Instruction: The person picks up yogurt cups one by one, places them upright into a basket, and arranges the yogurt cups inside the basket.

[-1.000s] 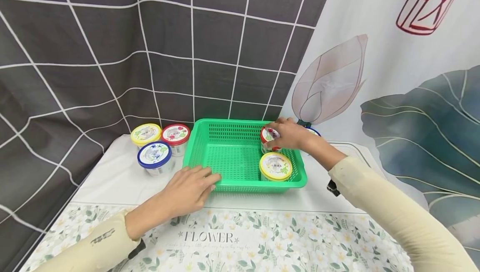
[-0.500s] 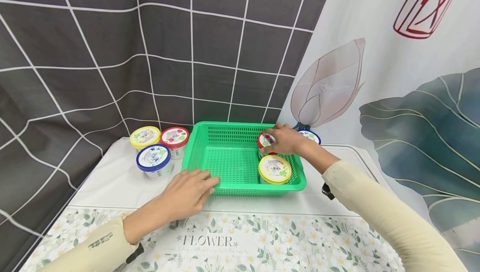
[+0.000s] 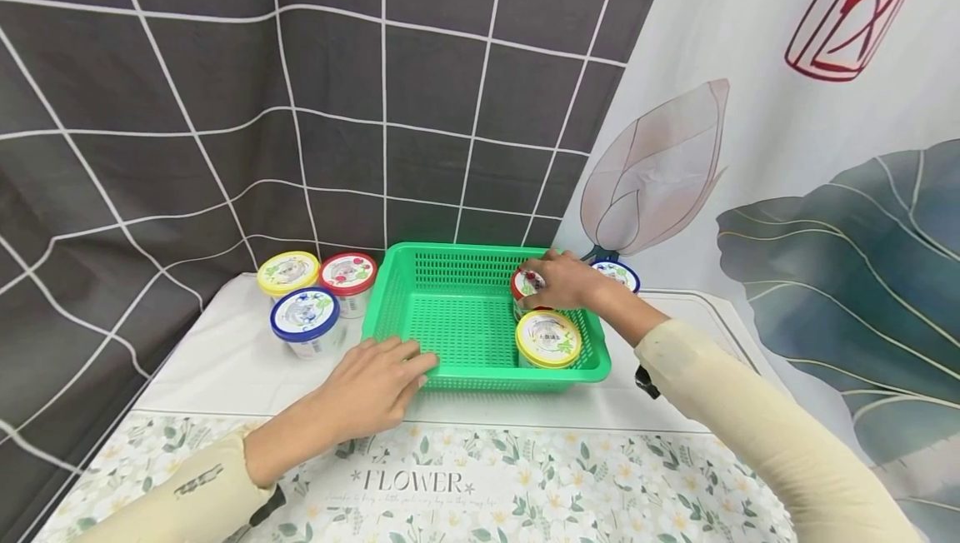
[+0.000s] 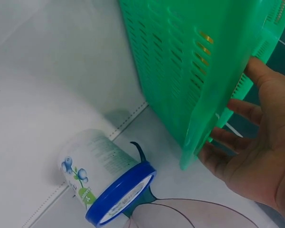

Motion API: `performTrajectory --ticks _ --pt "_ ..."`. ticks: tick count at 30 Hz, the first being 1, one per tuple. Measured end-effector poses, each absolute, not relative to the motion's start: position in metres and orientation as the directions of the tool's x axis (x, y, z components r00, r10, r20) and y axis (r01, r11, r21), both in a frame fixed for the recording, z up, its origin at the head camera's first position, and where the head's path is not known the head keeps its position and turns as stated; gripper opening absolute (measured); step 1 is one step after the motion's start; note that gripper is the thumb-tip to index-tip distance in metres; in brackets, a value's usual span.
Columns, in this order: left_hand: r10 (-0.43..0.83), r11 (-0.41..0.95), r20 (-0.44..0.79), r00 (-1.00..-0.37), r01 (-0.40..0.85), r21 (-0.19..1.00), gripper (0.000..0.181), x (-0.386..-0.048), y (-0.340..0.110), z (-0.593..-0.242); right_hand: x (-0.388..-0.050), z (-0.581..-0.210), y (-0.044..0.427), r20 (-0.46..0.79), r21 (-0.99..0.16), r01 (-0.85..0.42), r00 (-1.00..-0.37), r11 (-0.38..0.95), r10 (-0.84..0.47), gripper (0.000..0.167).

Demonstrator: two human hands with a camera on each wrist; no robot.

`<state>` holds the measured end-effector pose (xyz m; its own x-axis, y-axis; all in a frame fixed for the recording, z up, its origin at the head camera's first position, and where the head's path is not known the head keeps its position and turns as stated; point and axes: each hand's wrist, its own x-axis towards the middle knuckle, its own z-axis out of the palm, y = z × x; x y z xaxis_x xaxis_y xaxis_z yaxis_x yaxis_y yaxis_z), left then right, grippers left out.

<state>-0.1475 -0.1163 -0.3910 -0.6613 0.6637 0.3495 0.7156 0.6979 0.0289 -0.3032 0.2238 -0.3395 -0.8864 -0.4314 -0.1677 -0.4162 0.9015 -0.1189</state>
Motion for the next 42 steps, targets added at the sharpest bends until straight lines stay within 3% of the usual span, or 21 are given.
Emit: performTrajectory --ticks 42 --pt "0.658 0.702 0.343 -0.671 0.711 0.043 0.014 -0.1471 -0.1165 -0.3909 -0.3043 -0.3331 0.2232 -0.166 -0.077 -0.408 -0.894 0.91 -0.415 0.079"
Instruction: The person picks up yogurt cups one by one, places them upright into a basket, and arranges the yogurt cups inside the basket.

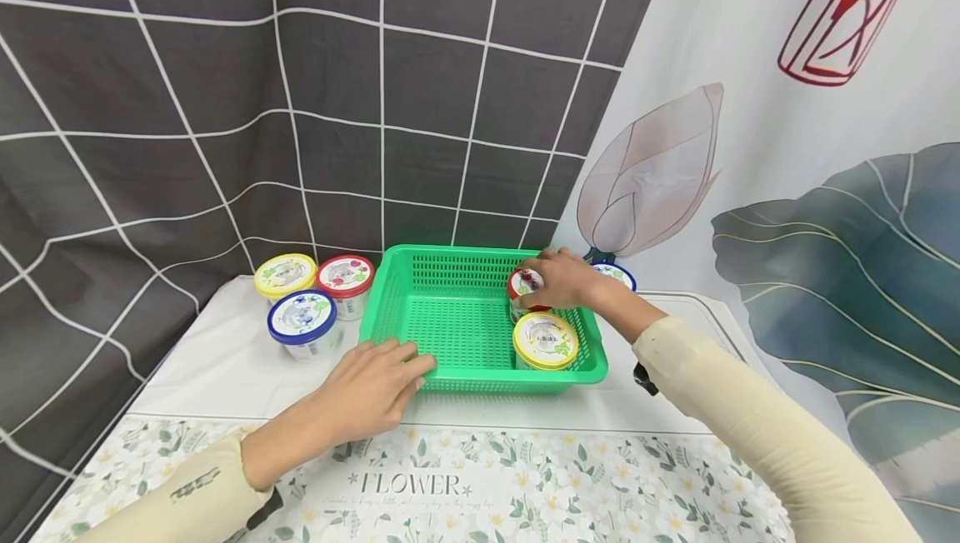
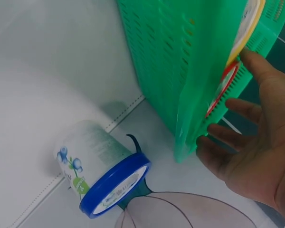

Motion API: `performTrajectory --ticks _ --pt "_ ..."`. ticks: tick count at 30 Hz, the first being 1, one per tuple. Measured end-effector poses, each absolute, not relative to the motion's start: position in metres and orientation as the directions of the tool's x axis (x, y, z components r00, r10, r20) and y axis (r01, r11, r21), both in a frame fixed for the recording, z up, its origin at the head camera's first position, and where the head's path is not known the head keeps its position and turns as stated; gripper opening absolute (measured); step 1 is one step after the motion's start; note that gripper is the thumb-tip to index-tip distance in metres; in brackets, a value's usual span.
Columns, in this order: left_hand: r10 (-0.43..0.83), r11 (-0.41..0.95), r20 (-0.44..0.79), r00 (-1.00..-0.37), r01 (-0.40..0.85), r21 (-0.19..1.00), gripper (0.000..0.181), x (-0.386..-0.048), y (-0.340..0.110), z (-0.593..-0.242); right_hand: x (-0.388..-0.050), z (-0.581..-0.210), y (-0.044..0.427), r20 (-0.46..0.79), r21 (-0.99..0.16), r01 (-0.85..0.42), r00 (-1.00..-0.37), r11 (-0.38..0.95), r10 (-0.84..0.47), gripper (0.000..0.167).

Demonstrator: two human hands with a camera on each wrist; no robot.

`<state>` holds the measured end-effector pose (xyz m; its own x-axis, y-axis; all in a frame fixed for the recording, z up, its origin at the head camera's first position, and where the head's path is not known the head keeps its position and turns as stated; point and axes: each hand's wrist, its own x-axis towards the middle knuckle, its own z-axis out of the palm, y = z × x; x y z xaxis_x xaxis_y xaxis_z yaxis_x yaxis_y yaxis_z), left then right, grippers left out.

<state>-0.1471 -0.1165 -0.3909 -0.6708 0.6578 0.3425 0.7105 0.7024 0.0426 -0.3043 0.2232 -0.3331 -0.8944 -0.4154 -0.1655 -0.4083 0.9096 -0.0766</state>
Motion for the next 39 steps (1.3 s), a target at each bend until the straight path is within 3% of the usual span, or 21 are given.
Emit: performTrajectory --ticks 23,29,35,39 --pt "0.681 0.679 0.379 -0.626 0.734 -0.008 0.014 -0.145 -0.115 -0.387 -0.309 -0.31 0.252 -0.113 -0.069 -0.404 -0.905 0.912 -0.409 0.078" --pt "0.682 0.68 0.375 -0.627 0.733 -0.01 0.015 -0.145 -0.115 -0.388 -0.336 -0.331 0.283 -0.061 -0.103 -0.436 -0.894 0.894 -0.443 0.086" --pt "0.683 0.678 0.38 -0.624 0.735 -0.012 0.014 -0.145 -0.115 -0.388 -0.306 -0.301 0.274 -0.113 -0.117 -0.363 -0.92 0.925 -0.375 0.067" --pt "0.683 0.679 0.375 -0.627 0.734 -0.01 0.014 -0.145 -0.116 -0.388 -0.303 -0.302 0.282 -0.105 -0.096 -0.353 -0.926 0.931 -0.362 0.059"
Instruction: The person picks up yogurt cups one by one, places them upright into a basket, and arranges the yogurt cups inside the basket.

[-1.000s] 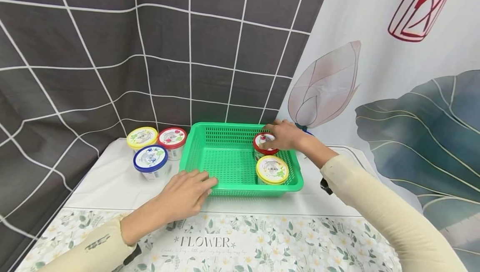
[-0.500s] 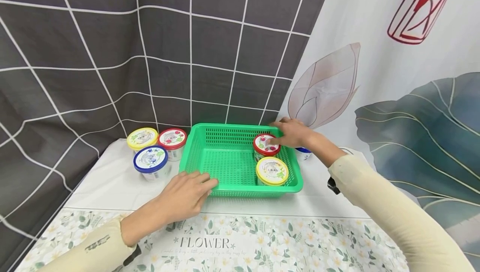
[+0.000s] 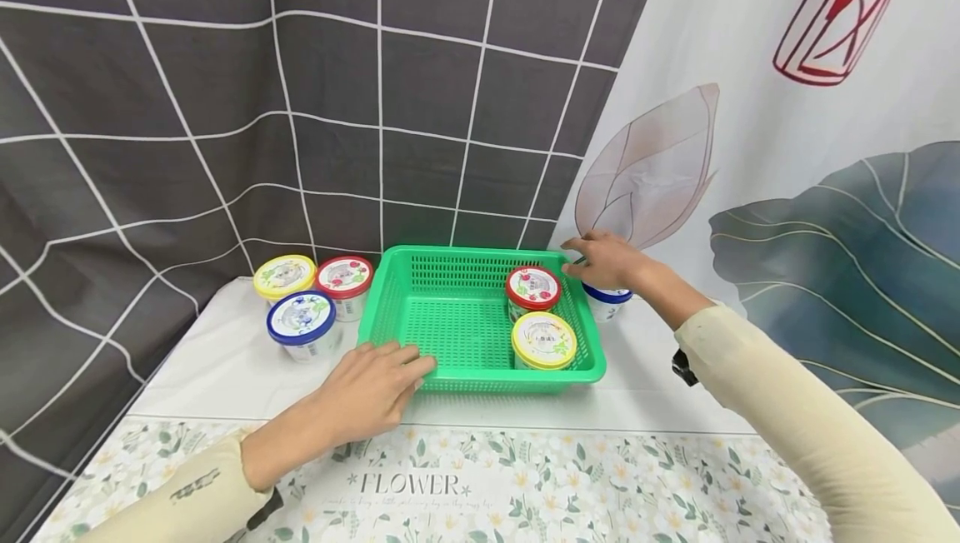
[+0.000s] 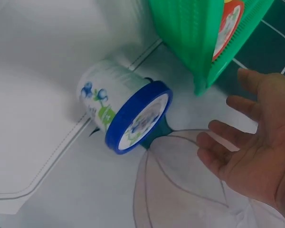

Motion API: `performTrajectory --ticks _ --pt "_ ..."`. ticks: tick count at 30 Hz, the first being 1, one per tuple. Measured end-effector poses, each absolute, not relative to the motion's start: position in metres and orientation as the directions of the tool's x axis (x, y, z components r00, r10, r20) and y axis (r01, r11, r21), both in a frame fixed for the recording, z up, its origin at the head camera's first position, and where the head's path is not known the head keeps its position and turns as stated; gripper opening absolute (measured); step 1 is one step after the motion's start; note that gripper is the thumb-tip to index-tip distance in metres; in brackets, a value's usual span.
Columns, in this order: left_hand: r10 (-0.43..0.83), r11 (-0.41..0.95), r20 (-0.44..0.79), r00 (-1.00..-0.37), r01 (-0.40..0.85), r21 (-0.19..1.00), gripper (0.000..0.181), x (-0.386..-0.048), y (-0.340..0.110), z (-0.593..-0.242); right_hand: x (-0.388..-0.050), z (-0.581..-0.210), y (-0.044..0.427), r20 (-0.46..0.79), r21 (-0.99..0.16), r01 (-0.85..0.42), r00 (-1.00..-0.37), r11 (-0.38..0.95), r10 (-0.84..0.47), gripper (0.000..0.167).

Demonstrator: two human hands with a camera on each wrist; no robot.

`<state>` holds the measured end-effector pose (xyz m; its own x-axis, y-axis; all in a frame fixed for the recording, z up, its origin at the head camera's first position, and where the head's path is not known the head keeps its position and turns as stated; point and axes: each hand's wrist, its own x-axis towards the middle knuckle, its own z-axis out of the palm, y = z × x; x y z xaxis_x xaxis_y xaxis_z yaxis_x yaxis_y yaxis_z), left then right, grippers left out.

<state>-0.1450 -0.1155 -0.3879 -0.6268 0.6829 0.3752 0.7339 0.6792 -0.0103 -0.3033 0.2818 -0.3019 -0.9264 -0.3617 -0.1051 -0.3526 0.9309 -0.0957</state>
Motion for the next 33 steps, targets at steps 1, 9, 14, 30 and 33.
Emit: performTrajectory --ticks 1,9,14,30,33 --pt "0.682 0.68 0.374 -0.628 0.734 -0.008 0.013 -0.145 -0.115 -0.388 -0.303 -0.302 0.284 -0.101 -0.088 -0.353 -0.927 0.931 -0.361 0.058" --pt "0.683 0.676 0.376 -0.626 0.737 0.0 0.015 -0.146 -0.115 -0.386 -0.309 -0.305 0.299 -0.111 -0.057 -0.318 -0.94 0.946 -0.322 0.055" --pt "0.683 0.675 0.375 -0.627 0.738 0.004 0.014 -0.146 -0.115 -0.386 -0.313 -0.307 0.307 -0.146 -0.03 -0.296 -0.944 0.955 -0.297 0.06" --pt "0.683 0.676 0.361 -0.635 0.737 0.017 0.012 -0.146 -0.116 -0.387 -0.315 -0.331 0.319 -0.211 -0.067 -0.21 -0.953 0.975 -0.219 0.084" --pt "0.683 0.676 0.36 -0.635 0.736 0.015 0.012 -0.146 -0.116 -0.387 -0.315 -0.333 0.321 -0.208 -0.08 -0.204 -0.954 0.976 -0.216 0.084"
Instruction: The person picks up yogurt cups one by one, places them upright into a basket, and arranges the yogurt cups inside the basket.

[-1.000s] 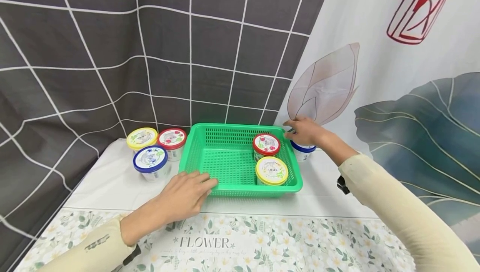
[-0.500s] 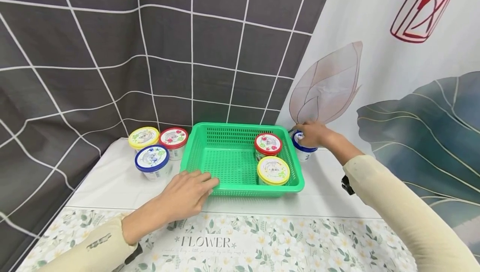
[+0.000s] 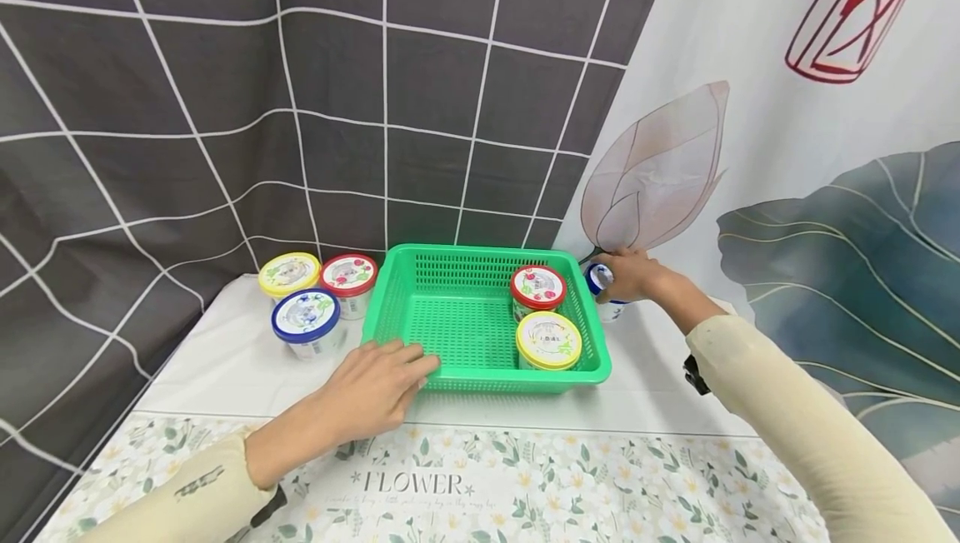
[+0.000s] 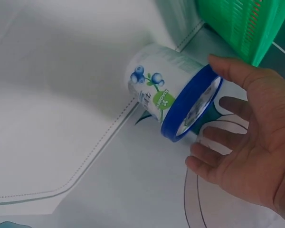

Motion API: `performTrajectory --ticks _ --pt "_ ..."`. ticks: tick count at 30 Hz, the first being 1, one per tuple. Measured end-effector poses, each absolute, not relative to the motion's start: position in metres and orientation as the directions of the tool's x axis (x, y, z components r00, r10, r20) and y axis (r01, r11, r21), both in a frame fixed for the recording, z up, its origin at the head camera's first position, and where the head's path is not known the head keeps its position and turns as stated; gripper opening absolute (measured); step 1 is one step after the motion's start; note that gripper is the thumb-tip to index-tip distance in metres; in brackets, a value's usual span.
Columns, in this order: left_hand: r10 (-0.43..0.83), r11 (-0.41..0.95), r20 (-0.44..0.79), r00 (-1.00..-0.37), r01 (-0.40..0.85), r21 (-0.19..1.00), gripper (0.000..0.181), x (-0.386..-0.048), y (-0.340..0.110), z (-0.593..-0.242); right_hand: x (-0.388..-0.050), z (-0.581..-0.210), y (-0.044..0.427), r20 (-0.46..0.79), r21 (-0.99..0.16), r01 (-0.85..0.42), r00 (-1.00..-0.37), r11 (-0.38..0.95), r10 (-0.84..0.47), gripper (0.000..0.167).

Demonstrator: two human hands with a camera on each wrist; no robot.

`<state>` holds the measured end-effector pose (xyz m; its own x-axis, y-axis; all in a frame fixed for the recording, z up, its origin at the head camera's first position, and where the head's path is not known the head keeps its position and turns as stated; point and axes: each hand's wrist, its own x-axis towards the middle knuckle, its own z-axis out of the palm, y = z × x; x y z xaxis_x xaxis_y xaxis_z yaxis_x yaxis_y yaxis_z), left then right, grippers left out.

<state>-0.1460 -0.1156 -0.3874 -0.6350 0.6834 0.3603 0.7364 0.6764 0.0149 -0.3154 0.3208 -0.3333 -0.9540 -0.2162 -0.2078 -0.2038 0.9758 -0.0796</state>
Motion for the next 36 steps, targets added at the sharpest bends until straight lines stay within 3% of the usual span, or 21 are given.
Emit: performTrajectory --ticks 36 --pt "0.688 0.676 0.364 -0.628 0.737 -0.005 0.015 -0.147 -0.115 -0.388 -0.331 -0.336 0.326 -0.287 -0.144 -0.191 -0.931 0.971 -0.225 0.085"
